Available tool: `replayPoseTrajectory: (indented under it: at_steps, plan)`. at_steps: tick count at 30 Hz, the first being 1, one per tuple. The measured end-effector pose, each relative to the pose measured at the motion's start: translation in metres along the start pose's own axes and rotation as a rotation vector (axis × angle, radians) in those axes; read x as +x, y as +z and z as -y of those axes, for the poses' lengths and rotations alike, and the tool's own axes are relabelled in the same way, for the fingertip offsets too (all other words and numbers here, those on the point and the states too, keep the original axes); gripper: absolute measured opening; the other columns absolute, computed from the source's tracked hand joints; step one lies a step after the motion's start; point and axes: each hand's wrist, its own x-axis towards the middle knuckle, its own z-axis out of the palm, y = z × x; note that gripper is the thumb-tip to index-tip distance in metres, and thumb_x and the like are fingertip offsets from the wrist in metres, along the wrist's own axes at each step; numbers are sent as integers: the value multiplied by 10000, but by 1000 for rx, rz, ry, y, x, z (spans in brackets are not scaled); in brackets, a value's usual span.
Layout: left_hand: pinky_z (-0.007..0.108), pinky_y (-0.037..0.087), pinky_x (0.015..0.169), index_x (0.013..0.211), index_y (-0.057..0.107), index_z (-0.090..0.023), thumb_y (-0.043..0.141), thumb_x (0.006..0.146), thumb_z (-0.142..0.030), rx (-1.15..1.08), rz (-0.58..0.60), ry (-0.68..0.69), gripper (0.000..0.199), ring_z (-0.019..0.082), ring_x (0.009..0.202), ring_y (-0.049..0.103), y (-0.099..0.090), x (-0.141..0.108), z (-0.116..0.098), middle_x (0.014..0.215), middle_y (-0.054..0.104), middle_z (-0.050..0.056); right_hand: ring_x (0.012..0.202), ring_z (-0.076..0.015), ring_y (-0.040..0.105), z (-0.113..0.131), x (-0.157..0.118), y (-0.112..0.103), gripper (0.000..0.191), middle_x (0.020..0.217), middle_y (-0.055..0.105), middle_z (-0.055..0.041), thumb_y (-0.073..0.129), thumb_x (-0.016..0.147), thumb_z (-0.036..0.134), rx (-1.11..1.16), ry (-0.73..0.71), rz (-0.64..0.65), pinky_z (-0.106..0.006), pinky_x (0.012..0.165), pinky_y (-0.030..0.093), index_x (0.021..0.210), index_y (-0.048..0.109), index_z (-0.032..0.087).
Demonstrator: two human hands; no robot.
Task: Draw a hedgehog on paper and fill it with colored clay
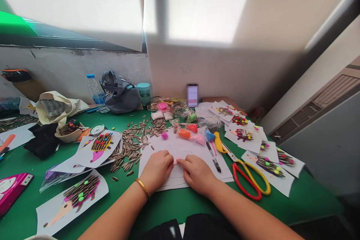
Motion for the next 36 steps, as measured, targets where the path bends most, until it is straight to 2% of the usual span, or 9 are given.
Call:
replayPoseTrajectory:
  at_steps: [6,15,21,26,28,33,36]
  plan:
    - [311,436,772,940,690,-198,516,887,-154,-114,10,-29,187,193,858,596,0,0,7,894,662,55,862,-196,543,1,1,-2,442,924,605,-55,510,848,101,-2,-6,14,-298,755,406,1265,594,224]
    - [317,416,729,839,688,-191,612,865,-222,-21,18,-28,86,209,820,596,2,3,5,837,658,51,844,-190,535,2,1,-3,413,899,598,-48,502,852,106,-4,0,16,-295,741,397,1231,615,225]
    - [309,424,725,805,688,-185,555,895,-200,-44,-5,2,161,197,795,598,5,3,2,805,666,50,834,-192,531,0,1,-1,413,896,599,-50,504,851,115,-9,-4,11,-296,727,397,1236,611,217]
    - [308,441,776,925,694,-189,510,878,-111,-121,-5,26,205,192,853,618,3,1,5,881,701,48,832,-192,532,1,1,-2,424,897,598,-51,513,842,105,0,-6,5,-296,731,399,1240,608,216]
    - [311,442,798,967,698,-193,510,886,-131,-138,1,7,214,194,879,625,0,1,8,914,711,52,830,-190,531,1,1,-2,429,896,597,-51,516,840,98,4,-6,5,-294,732,396,1243,607,216]
    - [319,430,739,876,698,-179,513,916,-222,-72,11,-96,194,202,812,621,-6,2,14,850,701,61,814,-181,516,1,0,-3,445,892,575,-39,530,840,102,-11,-24,18,-287,713,366,1243,613,272]
    - [309,420,726,891,678,-182,531,909,-224,-86,-14,-128,154,198,807,618,-6,3,14,862,702,54,820,-182,505,2,0,-3,462,900,563,-39,558,829,113,-49,-52,43,-287,703,344,1249,609,299]
